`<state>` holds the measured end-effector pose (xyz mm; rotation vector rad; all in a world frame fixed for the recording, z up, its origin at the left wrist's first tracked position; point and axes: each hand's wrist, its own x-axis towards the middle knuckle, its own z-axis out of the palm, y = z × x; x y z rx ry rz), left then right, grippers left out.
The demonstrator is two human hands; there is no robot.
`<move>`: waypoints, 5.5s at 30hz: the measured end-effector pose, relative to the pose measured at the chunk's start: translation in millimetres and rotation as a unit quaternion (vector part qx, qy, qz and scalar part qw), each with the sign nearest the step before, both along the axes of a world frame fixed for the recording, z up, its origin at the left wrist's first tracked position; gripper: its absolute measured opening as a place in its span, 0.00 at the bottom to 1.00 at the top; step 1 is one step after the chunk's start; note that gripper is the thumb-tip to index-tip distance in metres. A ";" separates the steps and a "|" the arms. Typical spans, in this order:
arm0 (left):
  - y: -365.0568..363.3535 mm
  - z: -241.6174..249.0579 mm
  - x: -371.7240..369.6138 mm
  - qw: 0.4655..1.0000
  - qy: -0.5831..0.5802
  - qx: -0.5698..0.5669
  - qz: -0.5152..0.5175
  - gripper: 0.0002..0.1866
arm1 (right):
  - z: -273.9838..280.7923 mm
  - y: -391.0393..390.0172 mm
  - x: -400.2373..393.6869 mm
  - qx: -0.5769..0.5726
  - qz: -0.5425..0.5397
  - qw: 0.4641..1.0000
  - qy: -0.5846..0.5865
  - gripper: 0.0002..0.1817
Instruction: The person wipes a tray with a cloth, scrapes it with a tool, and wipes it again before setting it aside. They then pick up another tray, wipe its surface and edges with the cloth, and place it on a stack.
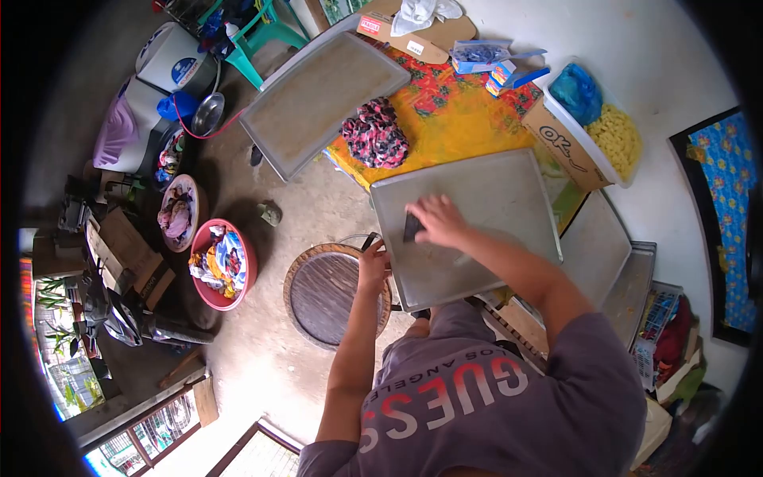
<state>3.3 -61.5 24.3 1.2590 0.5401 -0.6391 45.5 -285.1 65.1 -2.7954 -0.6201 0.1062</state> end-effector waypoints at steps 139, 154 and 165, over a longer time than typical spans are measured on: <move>4.3 3.2 -42.4 0.974 -0.074 0.127 -0.174 0.39 | 11.2 -174.4 -15.4 -0.041 -0.497 0.867 -0.014 0.38; 3.5 3.2 -44.4 0.977 -0.082 0.117 -0.158 0.38 | -16.1 -105.1 -13.2 0.033 -0.355 0.933 -0.053 0.40; 1.9 2.8 -43.8 0.983 -0.072 0.093 -0.141 0.38 | -7.1 -68.6 -5.3 0.039 -0.308 0.951 -0.003 0.43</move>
